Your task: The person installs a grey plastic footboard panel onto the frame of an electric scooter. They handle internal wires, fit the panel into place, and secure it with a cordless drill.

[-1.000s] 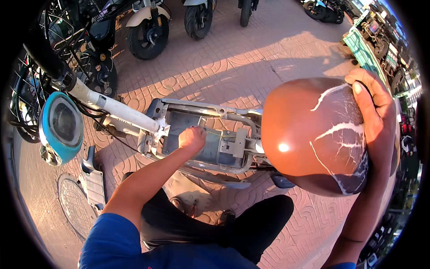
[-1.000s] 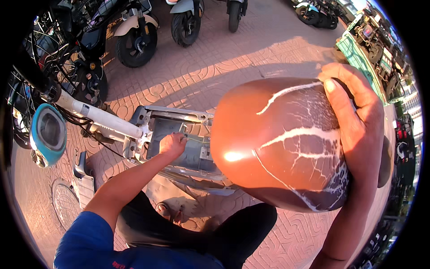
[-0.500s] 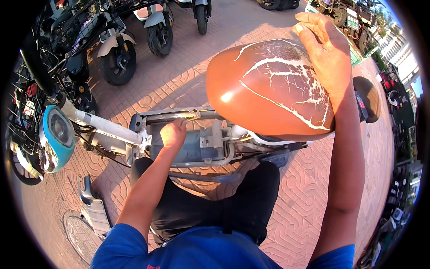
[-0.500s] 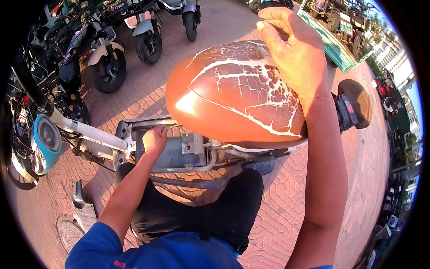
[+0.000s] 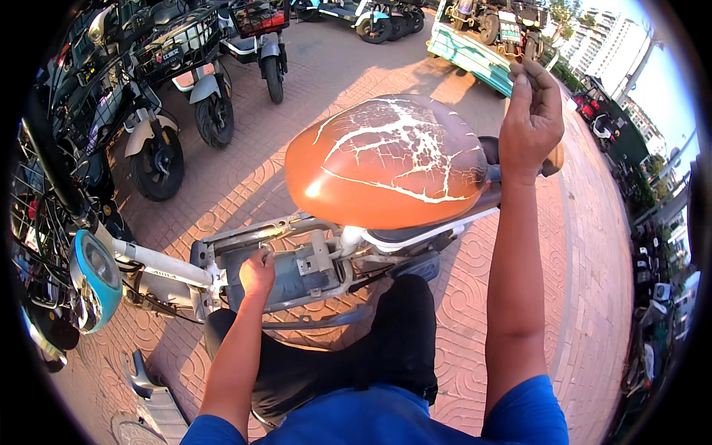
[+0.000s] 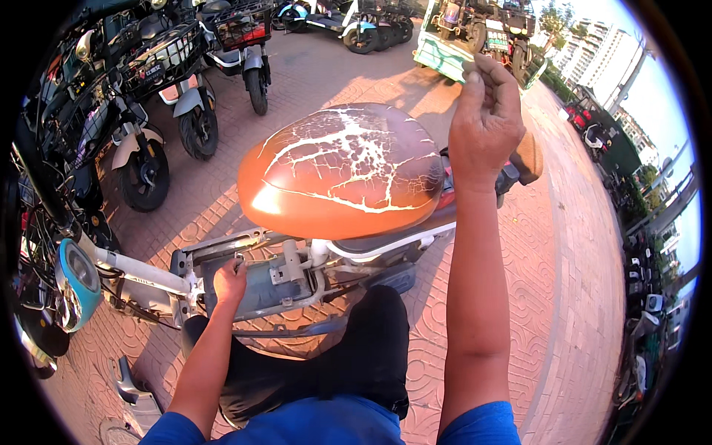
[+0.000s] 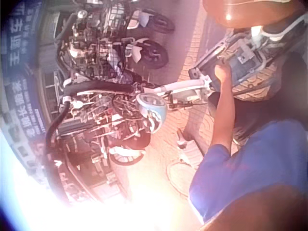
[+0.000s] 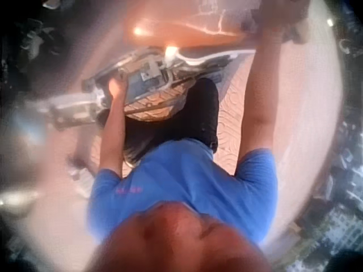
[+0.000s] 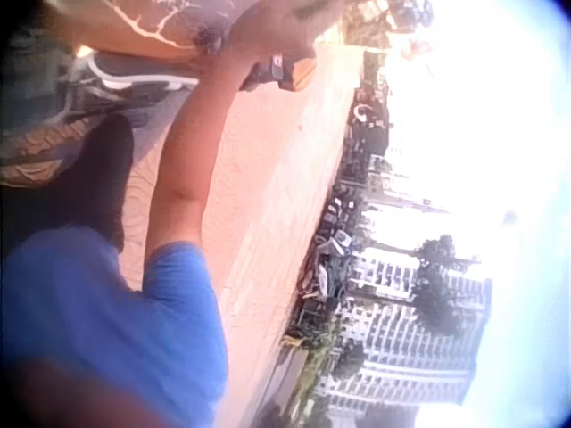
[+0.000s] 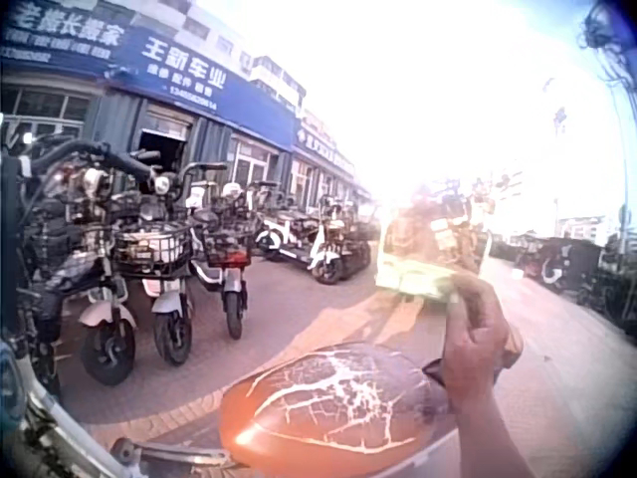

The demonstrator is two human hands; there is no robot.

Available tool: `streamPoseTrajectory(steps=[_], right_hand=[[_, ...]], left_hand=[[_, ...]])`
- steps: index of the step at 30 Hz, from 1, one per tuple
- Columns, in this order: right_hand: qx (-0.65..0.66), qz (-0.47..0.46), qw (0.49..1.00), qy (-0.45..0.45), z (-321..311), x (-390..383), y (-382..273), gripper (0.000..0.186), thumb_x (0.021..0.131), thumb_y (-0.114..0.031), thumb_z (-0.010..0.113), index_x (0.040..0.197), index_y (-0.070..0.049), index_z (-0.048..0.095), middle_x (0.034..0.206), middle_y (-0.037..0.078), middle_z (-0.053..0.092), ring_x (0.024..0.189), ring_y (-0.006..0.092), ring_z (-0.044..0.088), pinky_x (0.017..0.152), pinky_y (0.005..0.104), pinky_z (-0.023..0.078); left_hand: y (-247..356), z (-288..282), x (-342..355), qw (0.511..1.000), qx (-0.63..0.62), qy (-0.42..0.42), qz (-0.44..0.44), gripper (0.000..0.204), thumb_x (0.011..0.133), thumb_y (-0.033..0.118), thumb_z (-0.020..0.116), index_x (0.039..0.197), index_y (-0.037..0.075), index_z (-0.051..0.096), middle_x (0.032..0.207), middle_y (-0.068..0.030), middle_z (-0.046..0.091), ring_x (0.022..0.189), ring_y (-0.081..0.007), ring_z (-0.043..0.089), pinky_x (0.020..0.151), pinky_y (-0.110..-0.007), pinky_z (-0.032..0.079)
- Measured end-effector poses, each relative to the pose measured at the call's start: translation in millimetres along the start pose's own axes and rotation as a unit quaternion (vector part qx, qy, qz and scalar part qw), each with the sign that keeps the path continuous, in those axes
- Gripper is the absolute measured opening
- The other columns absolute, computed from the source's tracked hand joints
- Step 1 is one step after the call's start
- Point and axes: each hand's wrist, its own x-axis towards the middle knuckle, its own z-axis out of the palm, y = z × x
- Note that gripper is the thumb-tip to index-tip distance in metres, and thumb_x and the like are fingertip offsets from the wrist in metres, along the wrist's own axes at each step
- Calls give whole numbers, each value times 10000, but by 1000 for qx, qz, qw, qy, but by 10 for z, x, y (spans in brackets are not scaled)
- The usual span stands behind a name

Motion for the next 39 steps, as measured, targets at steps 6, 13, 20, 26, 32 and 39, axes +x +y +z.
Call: streamPoseTrajectory(steps=[6, 13, 20, 26, 32, 39], right_hand=[[-329, 123, 853, -385, -1318, -411, 358, 523, 870, 98, 497, 1349, -34, 660, 1323, 200, 698, 1252, 352, 658, 1096, 438, 498], [-360, -42, 777, -515, -1506, -708, 825, 422, 877, 21, 562, 1289, -44, 624, 1184, 167, 670, 1160, 376, 618, 1029, 484, 479], [-418, -71, 808, -408, -1452, -939, 541, 579, 809, -25, 679, 1383, -48, 604, 1072, 167, 661, 1031, 381, 630, 911, 473, 498], [-411, 181, 850, -274, -2129, -1301, -285, 211, 914, -92, 712, 1074, 46, 709, 903, 207, 717, 818, 371, 707, 746, 445, 539], [-115, 587, 791, -129, -2078, -1499, -1576, 325, 822, -33, 674, 1136, 49, 669, 849, 70, 651, 597, 136, 595, 543, 279, 477], [-106, 535, 652, -526, -1456, -1957, -1762, 239, 898, -200, 753, 990, 10, 685, 759, 152, 692, 696, 302, 685, 699, 402, 544]], left_hand=[[37, -170, -91, 996, 35, 30, 82, 208, 872, 238, 767, 1023, 95, 750, 911, -161, 748, 924, -398, 708, 829, -498, 558], [56, -83, -174, 995, 40, -11, 86, 215, 862, 230, 771, 990, 62, 731, 1012, -161, 750, 1004, -398, 696, 880, -500, 555], [-181, -88, -164, 999, 30, -14, 39, 210, 901, 268, 734, 1019, 94, 744, 990, -175, 750, 933, -418, 712, 808, -505, 566], [-134, -87, -231, 999, 23, -44, 1, 252, 912, 285, 737, 1051, 74, 729, 1028, -204, 748, 961, -440, 705, 831, -514, 561], [-219, 34, -163, 999, -30, -32, 5, 218, 919, 288, 726, 946, 71, 732, 874, -180, 743, 860, -428, 713, 784, -504, 559], [-279, 352, -110, 986, -78, -135, -60, 220, 943, 261, 688, 964, 55, 761, 866, -189, 757, 838, -361, 749, 777, -449, 563]])
